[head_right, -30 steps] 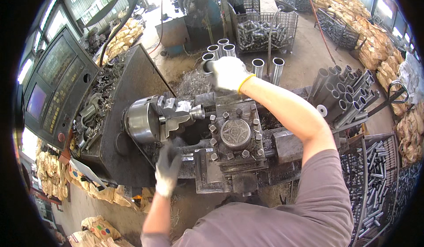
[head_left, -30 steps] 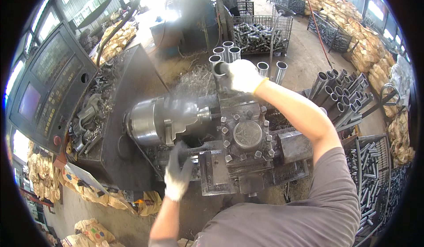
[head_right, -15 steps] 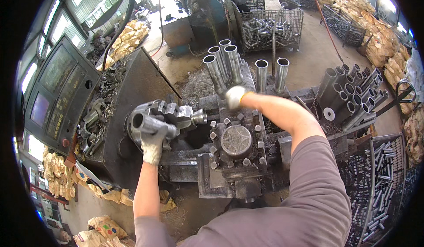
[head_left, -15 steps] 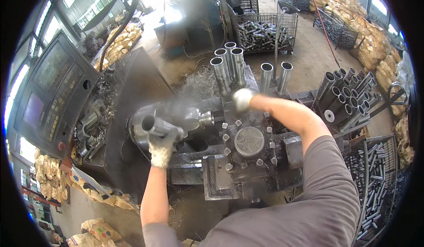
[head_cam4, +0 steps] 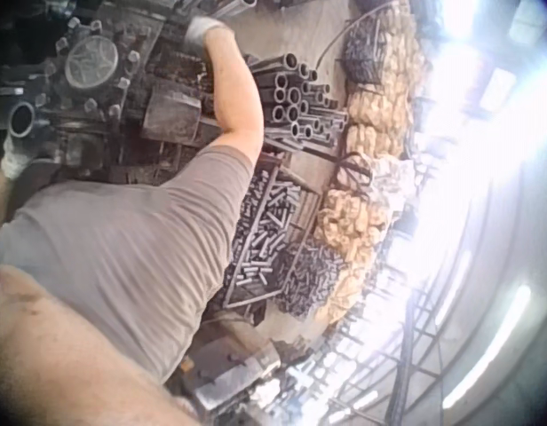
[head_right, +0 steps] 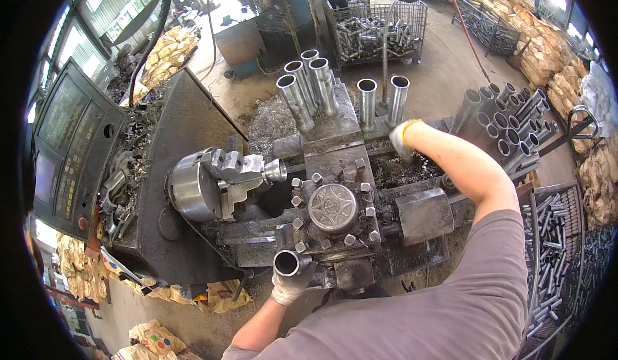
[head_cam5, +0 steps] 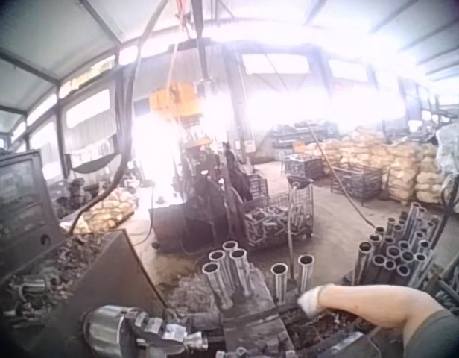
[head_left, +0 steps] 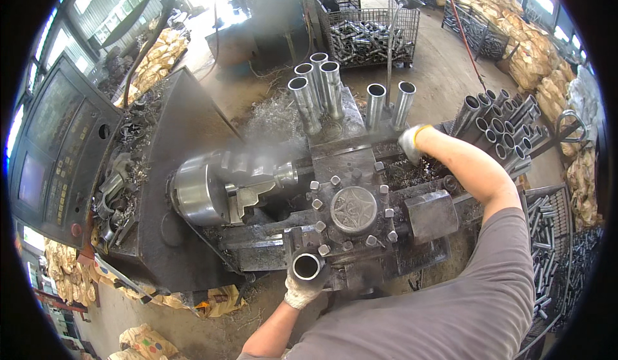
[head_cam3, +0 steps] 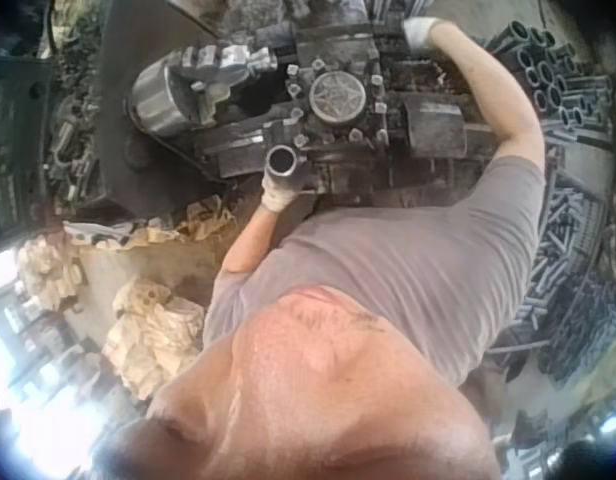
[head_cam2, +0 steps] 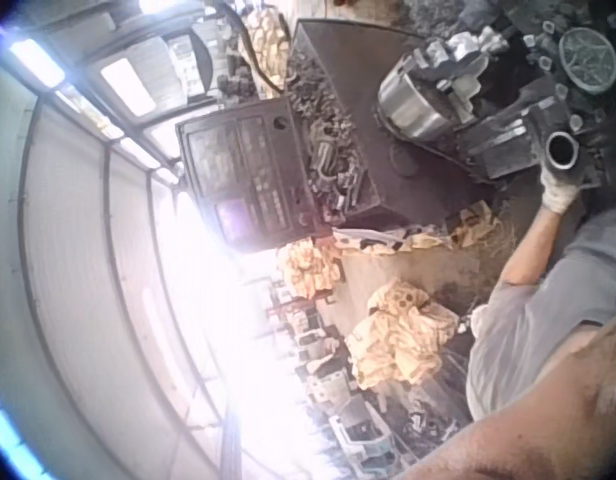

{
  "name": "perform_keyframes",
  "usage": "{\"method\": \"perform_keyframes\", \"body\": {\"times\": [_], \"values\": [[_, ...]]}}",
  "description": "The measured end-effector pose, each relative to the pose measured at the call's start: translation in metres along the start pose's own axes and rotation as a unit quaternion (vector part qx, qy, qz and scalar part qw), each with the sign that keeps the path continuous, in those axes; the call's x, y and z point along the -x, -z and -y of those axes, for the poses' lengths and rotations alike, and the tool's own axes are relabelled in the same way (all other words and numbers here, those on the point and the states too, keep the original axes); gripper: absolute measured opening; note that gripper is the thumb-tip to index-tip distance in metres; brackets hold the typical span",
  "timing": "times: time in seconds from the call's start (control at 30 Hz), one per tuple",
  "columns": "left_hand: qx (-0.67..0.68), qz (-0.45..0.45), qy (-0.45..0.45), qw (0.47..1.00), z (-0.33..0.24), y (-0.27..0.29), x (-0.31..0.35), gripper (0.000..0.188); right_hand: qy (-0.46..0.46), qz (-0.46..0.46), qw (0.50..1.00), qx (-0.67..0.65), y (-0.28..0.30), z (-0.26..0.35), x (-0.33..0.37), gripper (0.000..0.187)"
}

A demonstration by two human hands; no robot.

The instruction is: The person operates a metal turning machine in a workshop, repeatedly loading cylindrical metal tubes into the chuck, securing them, and then removing the processed parts. The person places the finished metal tubes into a nearby wire basket.

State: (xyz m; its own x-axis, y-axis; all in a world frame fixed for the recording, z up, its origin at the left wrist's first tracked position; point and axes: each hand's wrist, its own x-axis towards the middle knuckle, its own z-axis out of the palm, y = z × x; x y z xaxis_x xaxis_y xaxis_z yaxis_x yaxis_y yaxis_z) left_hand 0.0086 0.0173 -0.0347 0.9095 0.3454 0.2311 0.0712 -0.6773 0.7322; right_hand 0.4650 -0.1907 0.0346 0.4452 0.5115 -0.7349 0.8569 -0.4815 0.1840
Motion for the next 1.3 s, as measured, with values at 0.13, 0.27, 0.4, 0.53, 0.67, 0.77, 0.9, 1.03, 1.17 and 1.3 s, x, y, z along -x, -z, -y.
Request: {"method": "perform_keyframes", "body": {"times": [0.13,0.27,0.4,0.53,0.67,0.77,0.9,1.03,1.17,1.3], "values": [[0.089,0.110,0.040,0.989,0.010,0.021,-0.004,0.067,0.356,-0.319,0.874,-0.083,0.037,-0.009,-0.014,0.032],[-0.005,-0.044,-0.083,0.996,-0.008,0.114,-0.052,0.068,0.219,-0.224,0.906,-0.284,0.136,0.103,0.011,0.053],[-0.333,-0.260,-0.167,0.891,0.023,0.170,-0.170,0.067,0.239,-0.137,0.927,-0.256,0.168,0.180,-0.022,0.063],[-0.367,-0.259,-0.193,0.872,0.065,0.180,-0.187,0.064,0.227,-0.049,0.926,-0.297,0.167,0.206,-0.073,0.045],[-0.366,-0.239,-0.180,0.881,0.058,0.176,-0.194,0.064,0.241,-0.009,0.901,-0.360,0.164,0.193,-0.071,0.038],[-0.387,-0.253,-0.182,0.868,0.070,0.178,-0.189,0.064,0.164,-0.298,0.927,-0.159,0.135,0.216,-0.055,0.059],[-0.388,-0.248,-0.180,0.870,0.069,0.181,-0.189,0.064,0.206,-0.258,0.935,-0.131,0.130,0.185,-0.047,0.068],[-0.386,-0.260,-0.174,0.868,0.070,0.176,-0.194,0.065,0.225,0.030,0.942,-0.248,0.174,0.176,-0.055,0.057],[-0.382,-0.258,-0.195,0.866,0.069,0.178,-0.192,0.066,0.241,-0.046,0.937,-0.249,0.177,0.198,-0.025,0.059],[-0.396,-0.248,-0.186,0.865,0.063,0.175,-0.190,0.065,0.176,-0.226,0.957,-0.049,0.138,0.142,-0.024,0.063]]}}
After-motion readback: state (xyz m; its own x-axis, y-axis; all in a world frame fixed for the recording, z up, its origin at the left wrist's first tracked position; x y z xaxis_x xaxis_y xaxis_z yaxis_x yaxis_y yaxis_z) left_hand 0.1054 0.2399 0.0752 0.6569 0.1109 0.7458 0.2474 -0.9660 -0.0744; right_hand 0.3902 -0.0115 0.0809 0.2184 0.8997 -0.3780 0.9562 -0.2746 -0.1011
